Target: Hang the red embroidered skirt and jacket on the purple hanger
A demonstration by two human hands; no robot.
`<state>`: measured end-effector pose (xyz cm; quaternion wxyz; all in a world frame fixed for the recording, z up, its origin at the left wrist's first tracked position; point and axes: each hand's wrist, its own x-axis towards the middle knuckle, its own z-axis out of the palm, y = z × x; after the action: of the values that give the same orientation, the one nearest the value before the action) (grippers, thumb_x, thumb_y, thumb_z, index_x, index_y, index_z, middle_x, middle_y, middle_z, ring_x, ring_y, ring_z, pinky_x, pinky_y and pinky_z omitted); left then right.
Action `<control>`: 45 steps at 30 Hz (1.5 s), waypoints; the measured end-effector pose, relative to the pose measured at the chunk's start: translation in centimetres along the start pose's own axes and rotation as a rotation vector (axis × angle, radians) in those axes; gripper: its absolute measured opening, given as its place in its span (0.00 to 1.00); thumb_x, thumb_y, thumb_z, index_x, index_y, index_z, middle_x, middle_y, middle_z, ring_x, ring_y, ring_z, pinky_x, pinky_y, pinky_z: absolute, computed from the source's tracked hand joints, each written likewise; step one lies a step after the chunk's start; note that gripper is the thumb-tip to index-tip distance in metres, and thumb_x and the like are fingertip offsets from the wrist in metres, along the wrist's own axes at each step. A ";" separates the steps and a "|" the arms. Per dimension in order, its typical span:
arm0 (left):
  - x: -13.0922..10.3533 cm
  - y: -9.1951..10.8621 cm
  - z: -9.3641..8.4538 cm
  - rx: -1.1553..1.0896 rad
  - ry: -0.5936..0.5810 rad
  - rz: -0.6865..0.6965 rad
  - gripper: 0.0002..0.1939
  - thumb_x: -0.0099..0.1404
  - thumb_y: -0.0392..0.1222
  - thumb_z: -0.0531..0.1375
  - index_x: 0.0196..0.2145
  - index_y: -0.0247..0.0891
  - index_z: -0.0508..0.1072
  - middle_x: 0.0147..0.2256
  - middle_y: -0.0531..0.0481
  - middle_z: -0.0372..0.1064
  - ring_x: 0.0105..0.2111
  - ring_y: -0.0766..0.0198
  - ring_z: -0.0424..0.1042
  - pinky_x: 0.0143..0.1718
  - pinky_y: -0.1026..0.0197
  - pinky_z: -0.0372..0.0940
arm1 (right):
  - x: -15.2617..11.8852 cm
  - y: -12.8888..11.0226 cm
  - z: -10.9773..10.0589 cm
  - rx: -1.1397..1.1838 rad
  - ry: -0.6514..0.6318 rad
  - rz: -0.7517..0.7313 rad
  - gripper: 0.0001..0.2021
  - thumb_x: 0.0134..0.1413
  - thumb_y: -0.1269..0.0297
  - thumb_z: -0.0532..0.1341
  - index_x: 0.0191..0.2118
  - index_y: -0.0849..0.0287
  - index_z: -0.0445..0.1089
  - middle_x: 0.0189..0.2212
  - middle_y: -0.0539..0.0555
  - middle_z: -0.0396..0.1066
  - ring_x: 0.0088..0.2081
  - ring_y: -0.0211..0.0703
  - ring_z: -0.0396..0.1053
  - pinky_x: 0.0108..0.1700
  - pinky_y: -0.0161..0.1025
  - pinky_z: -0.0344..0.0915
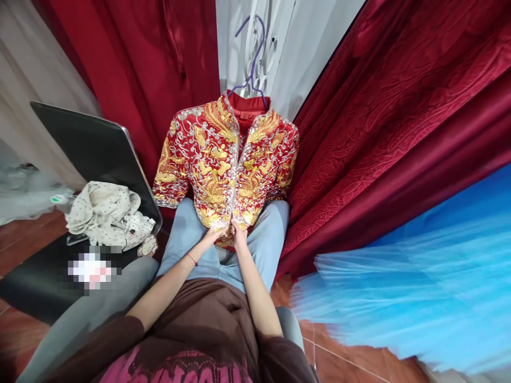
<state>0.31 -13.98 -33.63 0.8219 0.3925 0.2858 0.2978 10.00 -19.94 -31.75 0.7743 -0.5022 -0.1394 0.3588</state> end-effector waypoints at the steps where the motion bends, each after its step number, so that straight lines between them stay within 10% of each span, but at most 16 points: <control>1: 0.3 0.1 -0.2 -0.027 0.018 0.005 0.14 0.47 0.42 0.75 0.30 0.35 0.78 0.24 0.51 0.73 0.26 0.64 0.71 0.37 0.59 0.65 | -0.1 0.1 0.1 0.000 0.001 0.003 0.24 0.36 0.53 0.71 0.16 0.54 0.53 0.13 0.42 0.52 0.19 0.31 0.48 0.23 0.36 0.50; 10: 1.2 1.1 -1.7 -0.213 0.002 -0.060 0.14 0.53 0.46 0.72 0.29 0.37 0.73 0.19 0.60 0.56 0.21 0.73 0.55 0.31 0.65 0.61 | -0.8 0.5 0.7 0.038 -0.115 0.091 0.20 0.36 0.56 0.73 0.21 0.55 0.59 0.15 0.41 0.54 0.19 0.31 0.49 0.23 0.35 0.50; 45: -0.3 1.0 -0.3 0.159 0.119 0.254 0.20 0.46 0.52 0.73 0.20 0.36 0.70 0.19 0.55 0.67 0.22 0.68 0.65 0.31 0.62 0.62 | -1.3 1.3 1.2 0.069 -0.055 0.023 0.23 0.36 0.59 0.72 0.19 0.55 0.53 0.14 0.40 0.49 0.19 0.29 0.45 0.21 0.33 0.49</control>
<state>-0.37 -13.53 -32.87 0.7256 0.4712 0.3046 0.3984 7.91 -19.75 -32.13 0.7831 -0.4666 -0.1422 0.3858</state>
